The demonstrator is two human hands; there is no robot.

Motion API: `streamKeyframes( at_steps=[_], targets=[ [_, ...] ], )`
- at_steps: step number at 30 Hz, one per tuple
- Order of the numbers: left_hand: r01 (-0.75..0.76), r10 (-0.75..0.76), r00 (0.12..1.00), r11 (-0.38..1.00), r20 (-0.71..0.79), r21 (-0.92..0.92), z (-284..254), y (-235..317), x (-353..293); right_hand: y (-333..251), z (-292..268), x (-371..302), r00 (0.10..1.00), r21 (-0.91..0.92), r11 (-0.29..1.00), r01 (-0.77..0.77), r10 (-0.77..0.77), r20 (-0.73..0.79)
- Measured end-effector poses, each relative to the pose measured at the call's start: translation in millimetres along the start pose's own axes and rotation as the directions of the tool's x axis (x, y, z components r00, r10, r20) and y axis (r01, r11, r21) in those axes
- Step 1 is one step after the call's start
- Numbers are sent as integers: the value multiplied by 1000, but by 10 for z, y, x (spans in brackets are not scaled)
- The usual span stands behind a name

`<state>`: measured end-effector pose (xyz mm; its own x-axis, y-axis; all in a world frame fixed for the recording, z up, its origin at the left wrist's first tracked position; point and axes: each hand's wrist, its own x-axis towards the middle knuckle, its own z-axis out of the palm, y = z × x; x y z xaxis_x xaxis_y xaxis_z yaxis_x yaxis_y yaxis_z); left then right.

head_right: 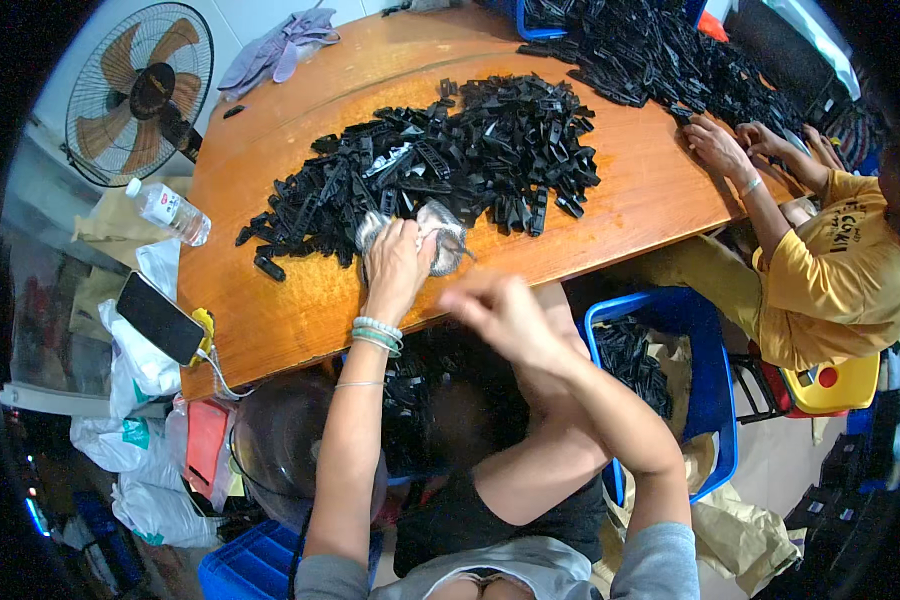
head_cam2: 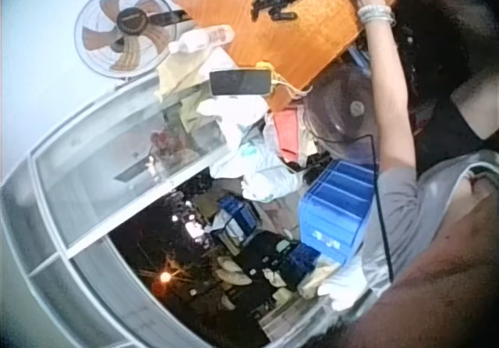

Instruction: The person assembles black plastic parts together by hand, dumps more plastic parts from a blue container onto the table, and joins additional plastic pieces together.

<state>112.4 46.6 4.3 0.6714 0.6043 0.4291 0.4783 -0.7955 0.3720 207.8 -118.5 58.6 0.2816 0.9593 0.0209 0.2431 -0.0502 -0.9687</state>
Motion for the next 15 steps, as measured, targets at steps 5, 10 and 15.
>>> streamKeyframes(
  at_steps=[5, 10, 15],
  targets=[
    [201, -176, 975, 959, 137, -199, -253, -127, 37, 378, -172, 566, 925, -530, 832, 165, -316, -209],
    [149, -409, 901, -11, 141, -989, -947, -668, -244, 422, 42, 815, 889, -739, 661, 131, -408, -207],
    [285, -637, 743, 577, -204, -765, -1771, -1239, -484, 515, -37, 846, 876, -788, 612, 71, -416, -244]
  ],
)
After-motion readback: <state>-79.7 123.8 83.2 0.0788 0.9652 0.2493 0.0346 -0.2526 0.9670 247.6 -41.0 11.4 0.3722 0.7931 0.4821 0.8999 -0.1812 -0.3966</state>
